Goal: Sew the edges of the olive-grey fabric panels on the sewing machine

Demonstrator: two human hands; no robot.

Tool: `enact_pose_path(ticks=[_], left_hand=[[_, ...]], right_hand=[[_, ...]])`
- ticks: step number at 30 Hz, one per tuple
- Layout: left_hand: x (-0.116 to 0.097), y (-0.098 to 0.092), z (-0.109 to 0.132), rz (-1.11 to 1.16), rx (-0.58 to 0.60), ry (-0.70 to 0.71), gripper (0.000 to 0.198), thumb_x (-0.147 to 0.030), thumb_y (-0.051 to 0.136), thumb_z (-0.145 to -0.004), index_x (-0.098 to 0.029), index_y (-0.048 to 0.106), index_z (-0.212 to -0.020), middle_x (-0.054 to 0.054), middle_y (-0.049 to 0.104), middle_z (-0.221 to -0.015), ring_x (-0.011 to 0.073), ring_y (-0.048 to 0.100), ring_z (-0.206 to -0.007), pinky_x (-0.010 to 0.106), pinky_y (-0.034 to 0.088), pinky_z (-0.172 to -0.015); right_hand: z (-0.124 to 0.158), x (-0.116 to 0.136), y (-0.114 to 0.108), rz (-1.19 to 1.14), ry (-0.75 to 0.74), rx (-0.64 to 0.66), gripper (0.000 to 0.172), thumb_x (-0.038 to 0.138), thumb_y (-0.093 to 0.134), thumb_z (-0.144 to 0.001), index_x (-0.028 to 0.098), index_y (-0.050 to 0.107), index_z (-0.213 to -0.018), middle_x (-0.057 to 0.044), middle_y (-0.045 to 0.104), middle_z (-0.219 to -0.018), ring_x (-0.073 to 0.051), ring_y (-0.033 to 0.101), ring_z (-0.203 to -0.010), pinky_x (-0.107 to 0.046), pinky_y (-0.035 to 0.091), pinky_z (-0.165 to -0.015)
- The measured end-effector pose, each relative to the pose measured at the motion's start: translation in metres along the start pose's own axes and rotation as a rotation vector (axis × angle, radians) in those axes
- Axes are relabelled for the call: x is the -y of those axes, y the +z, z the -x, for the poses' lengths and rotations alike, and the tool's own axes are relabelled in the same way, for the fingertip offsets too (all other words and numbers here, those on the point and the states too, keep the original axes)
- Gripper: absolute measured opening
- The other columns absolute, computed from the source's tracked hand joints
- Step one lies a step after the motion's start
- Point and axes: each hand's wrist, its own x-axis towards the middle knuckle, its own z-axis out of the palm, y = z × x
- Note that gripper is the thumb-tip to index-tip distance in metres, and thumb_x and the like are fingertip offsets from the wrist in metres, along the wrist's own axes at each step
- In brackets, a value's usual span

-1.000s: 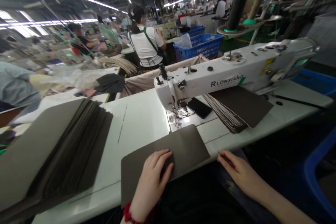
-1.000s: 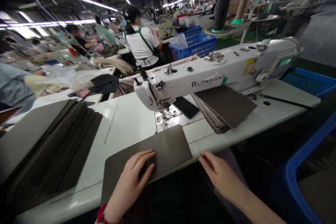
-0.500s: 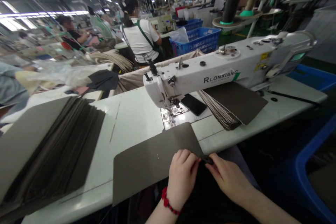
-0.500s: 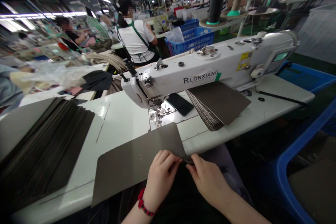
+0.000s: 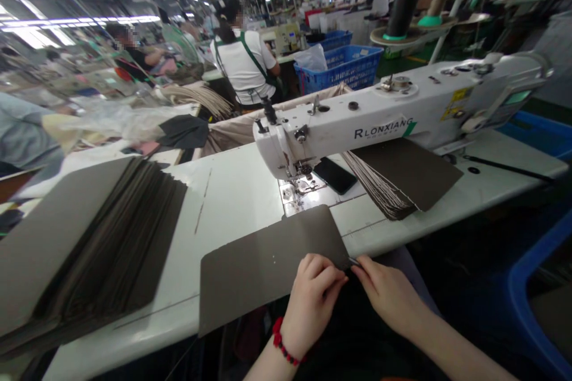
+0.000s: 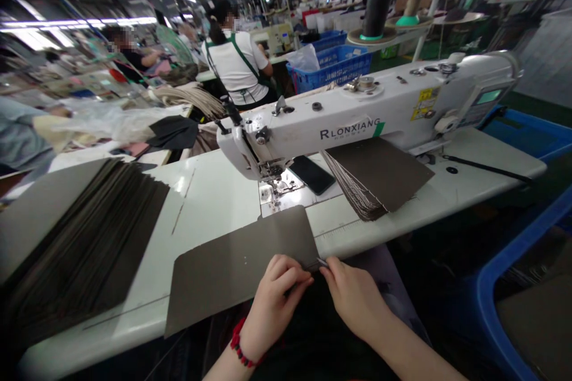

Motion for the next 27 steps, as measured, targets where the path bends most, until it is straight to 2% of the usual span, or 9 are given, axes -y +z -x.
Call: enact_pose_path(ticks=[4, 7, 11, 13, 15, 18, 21, 24, 27], left_hand=[[0.015, -0.034, 0.033, -0.087, 0.131, 0.132, 0.020, -0.037, 0.062, -0.089, -0.021, 0.063, -0.078, 0.007, 0.059, -0.099, 0.0225, 0.053, -0.096, 0.040, 0.044, -0.087], [0.042, -0.065, 0.066, -0.228, 0.078, 0.099, 0.033, -0.052, 0.071, -0.077, -0.020, 0.063, -0.084, 0.009, 0.060, -0.107, 0.0282, 0.052, -0.106, 0.044, 0.044, -0.092], [0.083, -0.104, 0.107, -0.484, -0.022, -0.130, 0.051, -0.038, 0.060, -0.089, -0.027, 0.046, -0.136, 0.009, 0.041, -0.145, 0.0324, 0.033, -0.136, 0.056, 0.027, -0.111], [0.099, -0.123, 0.124, -0.480, -0.013, -0.179, 0.046, -0.027, 0.048, -0.094, -0.031, 0.042, -0.140, 0.004, 0.039, -0.147, 0.0285, 0.031, -0.138, 0.057, 0.020, -0.115], [0.105, -0.141, 0.138, -0.346, -0.029, -0.190, 0.039, -0.023, 0.043, -0.095, -0.032, 0.052, -0.132, 0.002, 0.051, -0.138, 0.0249, 0.041, -0.133, 0.054, 0.021, -0.116], [0.094, -0.162, 0.149, -0.071, -0.222, -0.315, 0.023, -0.029, 0.051, -0.093, -0.025, 0.067, -0.110, 0.003, 0.066, -0.117, 0.0255, 0.053, -0.122, 0.048, 0.033, -0.111], [0.068, -0.174, 0.144, 0.169, -0.440, -0.558, 0.025, -0.039, 0.061, -0.088, -0.020, 0.066, -0.102, 0.005, 0.071, -0.098, 0.0265, 0.065, -0.098, 0.036, 0.054, -0.085], [0.042, -0.181, 0.126, 0.451, -0.459, -0.723, 0.037, -0.046, 0.065, -0.084, -0.018, 0.062, -0.108, 0.006, 0.071, -0.090, 0.0235, 0.067, -0.075, 0.030, 0.055, -0.062], [0.023, -0.187, 0.106, 0.636, -0.421, -0.733, 0.041, -0.045, 0.067, -0.082, -0.018, 0.060, -0.112, 0.006, 0.071, -0.092, 0.0220, 0.067, -0.073, 0.029, 0.055, -0.061]], right_hand=[[0.000, -0.008, -0.006, -0.010, -0.018, -0.100, 0.020, 0.038, 0.039, -0.098, 0.023, 0.052, -0.099, -0.002, 0.068, -0.081, -0.021, 0.066, -0.072, -0.030, 0.043, -0.060], [-0.005, -0.013, -0.007, 0.000, -0.125, -0.141, 0.029, 0.040, 0.049, -0.094, 0.024, 0.051, -0.118, -0.006, 0.069, -0.105, -0.022, 0.067, -0.083, -0.032, 0.048, -0.070], [-0.018, -0.013, -0.007, 0.089, -0.252, -0.075, 0.046, 0.033, 0.050, -0.093, 0.029, 0.043, -0.138, -0.005, 0.066, -0.119, -0.024, 0.067, -0.091, -0.037, 0.051, -0.077], [-0.025, -0.010, -0.011, 0.066, -0.292, -0.040, 0.042, 0.030, 0.049, -0.092, 0.030, 0.048, -0.135, -0.004, 0.068, -0.115, -0.024, 0.067, -0.091, -0.036, 0.051, -0.077], [-0.030, -0.004, -0.020, -0.034, -0.315, -0.016, 0.031, 0.031, 0.049, -0.092, 0.029, 0.059, -0.121, -0.003, 0.070, -0.108, -0.022, 0.066, -0.091, -0.033, 0.050, -0.078], [-0.033, 0.007, -0.038, -0.222, -0.254, -0.016, 0.022, 0.039, 0.049, -0.092, 0.025, 0.065, -0.097, -0.003, 0.069, -0.089, -0.021, 0.064, -0.081, -0.030, 0.050, -0.073], [-0.035, 0.015, -0.058, -0.379, -0.161, -0.021, 0.027, 0.046, 0.049, -0.091, 0.023, 0.062, -0.086, -0.002, 0.062, -0.076, -0.020, 0.059, -0.072, -0.027, 0.048, -0.064], [-0.038, 0.019, -0.073, -0.525, -0.095, 0.026, 0.028, 0.048, 0.051, -0.090, 0.022, 0.059, -0.080, 0.000, 0.055, -0.069, -0.017, 0.054, -0.064, -0.024, 0.046, -0.055], [-0.041, 0.022, -0.082, -0.618, -0.069, 0.061, 0.029, 0.050, 0.053, -0.088, 0.023, 0.058, -0.079, 0.000, 0.054, -0.068, -0.017, 0.054, -0.064, -0.023, 0.046, -0.054]])
